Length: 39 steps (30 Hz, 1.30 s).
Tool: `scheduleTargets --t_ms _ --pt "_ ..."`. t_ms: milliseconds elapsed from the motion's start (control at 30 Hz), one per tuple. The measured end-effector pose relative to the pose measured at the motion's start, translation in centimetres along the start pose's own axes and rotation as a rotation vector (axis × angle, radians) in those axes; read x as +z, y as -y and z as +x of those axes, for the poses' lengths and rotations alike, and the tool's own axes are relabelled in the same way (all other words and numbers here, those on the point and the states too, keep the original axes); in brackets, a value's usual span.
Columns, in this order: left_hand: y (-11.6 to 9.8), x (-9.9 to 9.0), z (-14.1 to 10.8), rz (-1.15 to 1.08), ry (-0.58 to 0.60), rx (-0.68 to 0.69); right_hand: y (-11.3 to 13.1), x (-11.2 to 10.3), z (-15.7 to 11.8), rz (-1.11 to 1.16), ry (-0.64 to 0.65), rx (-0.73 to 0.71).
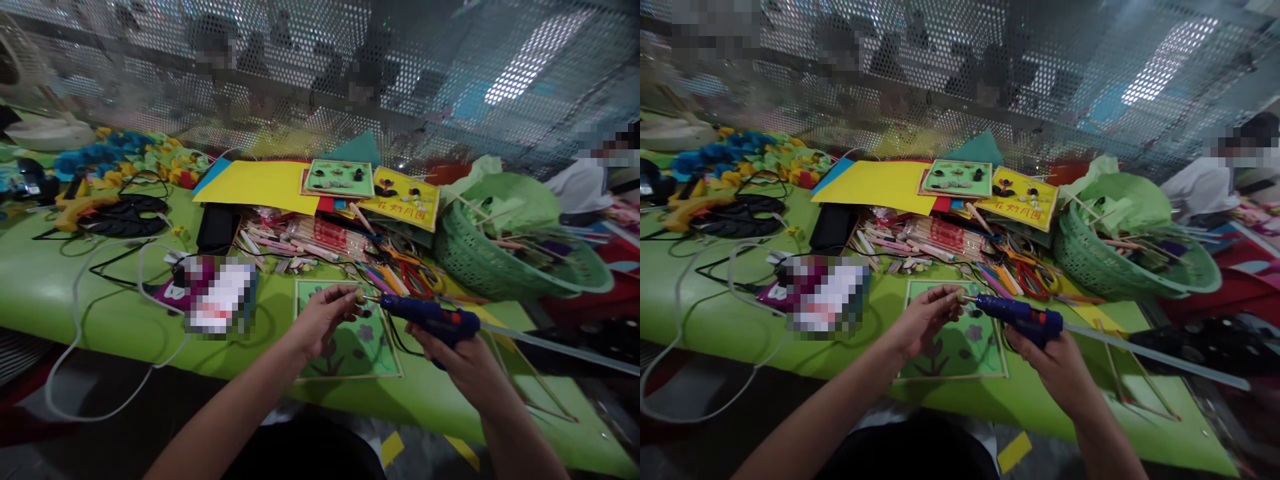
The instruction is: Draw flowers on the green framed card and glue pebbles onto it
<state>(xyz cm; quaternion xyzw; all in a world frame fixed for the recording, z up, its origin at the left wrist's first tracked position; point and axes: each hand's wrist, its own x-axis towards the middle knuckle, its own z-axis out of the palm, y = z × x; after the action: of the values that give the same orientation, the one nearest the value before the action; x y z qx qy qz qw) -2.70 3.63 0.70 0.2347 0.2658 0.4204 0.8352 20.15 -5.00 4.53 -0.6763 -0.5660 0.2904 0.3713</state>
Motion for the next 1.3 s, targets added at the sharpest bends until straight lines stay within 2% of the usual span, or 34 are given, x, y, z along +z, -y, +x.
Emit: scheduleTargets --t_ms 200,667,1300 --pt "0.20 -0.04 -0.03 0.025 -0.005 0.002 0.69 0.05 0.10 -0.074 -0.016 0.024" --pt "0.15 -0.03 -0.12 0.013 -0.001 0.017 0.21 -0.12 0.15 -0.196 -0.036 -0.013" --pt "0.20 -0.10 -0.02 0.049 0.011 0.026 0.64 -0.11 0.00 -0.217 -0.047 -0.061"
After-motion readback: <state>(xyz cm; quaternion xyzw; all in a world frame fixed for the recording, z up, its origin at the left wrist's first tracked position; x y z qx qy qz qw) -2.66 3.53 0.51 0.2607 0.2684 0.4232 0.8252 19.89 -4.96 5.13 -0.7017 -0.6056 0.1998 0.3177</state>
